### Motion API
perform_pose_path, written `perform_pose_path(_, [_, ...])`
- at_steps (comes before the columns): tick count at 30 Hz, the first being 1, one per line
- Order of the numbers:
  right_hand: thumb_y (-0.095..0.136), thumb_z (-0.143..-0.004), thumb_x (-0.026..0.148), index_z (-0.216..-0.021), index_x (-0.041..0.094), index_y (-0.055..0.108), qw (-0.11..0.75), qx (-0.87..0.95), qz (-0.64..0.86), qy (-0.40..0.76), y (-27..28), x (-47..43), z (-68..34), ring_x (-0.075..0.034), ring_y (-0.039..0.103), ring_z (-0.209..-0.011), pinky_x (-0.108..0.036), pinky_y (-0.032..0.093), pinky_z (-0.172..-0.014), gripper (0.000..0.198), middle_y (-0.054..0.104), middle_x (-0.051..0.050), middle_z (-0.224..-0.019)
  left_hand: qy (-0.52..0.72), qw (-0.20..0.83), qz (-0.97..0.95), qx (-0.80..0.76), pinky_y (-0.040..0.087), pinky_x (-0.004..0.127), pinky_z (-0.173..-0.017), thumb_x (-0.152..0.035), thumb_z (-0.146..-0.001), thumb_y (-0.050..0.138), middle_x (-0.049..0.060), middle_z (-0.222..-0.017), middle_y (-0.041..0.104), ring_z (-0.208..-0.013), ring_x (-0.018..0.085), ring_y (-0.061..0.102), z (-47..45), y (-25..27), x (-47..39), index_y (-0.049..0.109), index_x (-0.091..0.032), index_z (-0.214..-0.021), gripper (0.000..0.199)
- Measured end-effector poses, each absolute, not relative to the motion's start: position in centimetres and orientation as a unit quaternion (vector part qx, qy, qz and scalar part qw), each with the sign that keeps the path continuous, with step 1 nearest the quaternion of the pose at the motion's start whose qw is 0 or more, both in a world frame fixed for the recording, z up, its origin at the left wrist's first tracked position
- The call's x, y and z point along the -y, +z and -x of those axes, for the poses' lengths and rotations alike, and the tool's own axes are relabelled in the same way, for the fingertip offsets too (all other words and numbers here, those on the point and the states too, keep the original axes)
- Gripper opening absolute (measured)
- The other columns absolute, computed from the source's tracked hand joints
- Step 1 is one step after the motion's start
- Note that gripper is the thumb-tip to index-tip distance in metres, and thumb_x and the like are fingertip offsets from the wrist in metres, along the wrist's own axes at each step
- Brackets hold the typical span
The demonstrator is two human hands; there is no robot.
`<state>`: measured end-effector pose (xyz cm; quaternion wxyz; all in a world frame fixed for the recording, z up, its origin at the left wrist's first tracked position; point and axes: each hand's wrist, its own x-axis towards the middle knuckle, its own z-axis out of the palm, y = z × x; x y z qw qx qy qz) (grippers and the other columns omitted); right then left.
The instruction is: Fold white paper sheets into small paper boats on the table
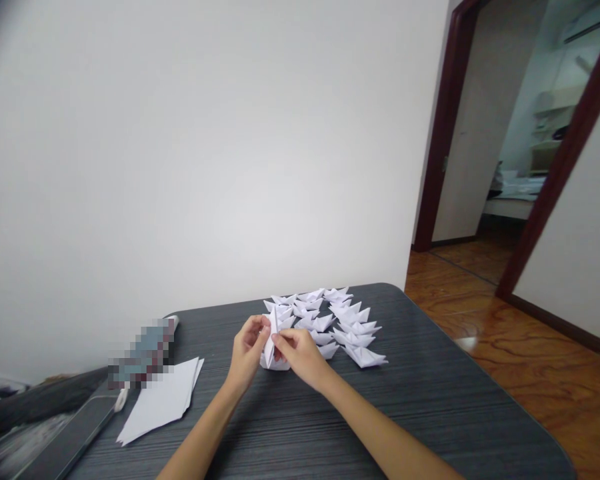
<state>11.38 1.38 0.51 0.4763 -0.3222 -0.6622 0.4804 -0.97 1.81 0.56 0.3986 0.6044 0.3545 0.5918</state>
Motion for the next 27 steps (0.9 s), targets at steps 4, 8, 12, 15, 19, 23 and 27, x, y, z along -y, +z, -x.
perform_pose_path(4, [0.052,-0.074,0.042,-0.059,0.013,0.052,0.465,0.644,0.314,0.52,0.4,-2.3,-12.1,-0.007,0.041,-0.045,-0.021,0.032,-0.047,0.032,0.048,0.002,-0.049,0.571,0.292,-0.67,-0.373,0.042,0.026,-0.073,-0.025,-0.074,0.054,0.007,-0.093,0.054,-0.089,0.018,0.053,1.3,1.0,-1.8,0.06,-0.015,-0.079,0.013])
perform_pose_path(8, [0.053,-0.073,0.041,-0.067,0.013,0.055,0.473,0.658,0.3,0.503,0.7,-2.7,-13.0,-0.008,0.044,-0.049,-0.022,0.034,-0.05,0.028,0.049,0.002,-0.052,0.546,0.327,-0.695,-0.335,0.039,0.034,-0.088,-0.022,-0.076,0.053,0.011,-0.103,0.056,-0.1,0.021,0.051,1.3,1.1,-1.8,0.062,-0.015,-0.087,0.016])
perform_pose_path(12, [0.051,-0.075,0.041,-0.063,0.013,0.054,0.473,0.676,0.3,0.478,1.0,-3.0,-13.5,-0.008,0.045,-0.051,-0.022,0.036,-0.052,0.03,0.049,0.002,-0.053,0.555,0.41,-0.66,-0.296,0.037,0.038,-0.093,-0.021,-0.073,0.057,0.013,-0.111,0.054,-0.106,0.023,0.049,1.0,0.7,-1.7,0.061,-0.014,-0.089,0.018])
perform_pose_path(15, [0.052,-0.074,0.042,-0.063,0.013,0.054,0.467,0.681,0.303,0.476,1.2,-3.0,-13.7,-0.008,0.046,-0.051,-0.022,0.037,-0.052,0.031,0.05,0.002,-0.053,0.567,0.437,-0.637,-0.287,0.039,0.039,-0.091,-0.022,-0.07,0.06,0.013,-0.112,0.054,-0.105,0.024,0.05,0.9,0.5,-1.7,0.061,-0.013,-0.087,0.019])
perform_pose_path(19, [0.053,-0.073,0.04,-0.062,0.012,0.055,0.46,0.686,0.298,0.479,1.5,-2.8,-13.8,-0.008,0.047,-0.052,-0.022,0.038,-0.053,0.03,0.05,0.001,-0.054,0.582,0.457,-0.613,-0.277,0.039,0.04,-0.091,-0.021,-0.067,0.063,0.012,-0.106,0.056,-0.102,0.024,0.052,0.7,0.8,-1.6,0.06,-0.013,-0.089,0.023])
perform_pose_path(23, [0.055,-0.072,0.038,-0.06,0.013,0.054,0.461,0.682,0.3,0.483,1.5,-2.7,-13.8,-0.008,0.046,-0.052,-0.022,0.038,-0.053,0.028,0.049,0.002,-0.054,0.587,0.468,-0.601,-0.274,0.039,0.038,-0.092,-0.019,-0.064,0.066,0.01,-0.102,0.056,-0.1,0.023,0.053,0.5,1.2,-1.4,0.06,-0.013,-0.09,0.027])
perform_pose_path(27, [0.052,-0.074,0.039,-0.063,0.012,0.054,0.455,0.684,0.304,0.483,1.4,-2.8,-13.8,-0.008,0.045,-0.052,-0.022,0.037,-0.052,0.029,0.048,0.002,-0.054,0.588,0.472,-0.6,-0.266,0.042,0.037,-0.089,-0.02,-0.064,0.066,0.01,-0.103,0.053,-0.099,0.023,0.053,0.3,1.1,-1.3,0.06,-0.013,-0.089,0.027])
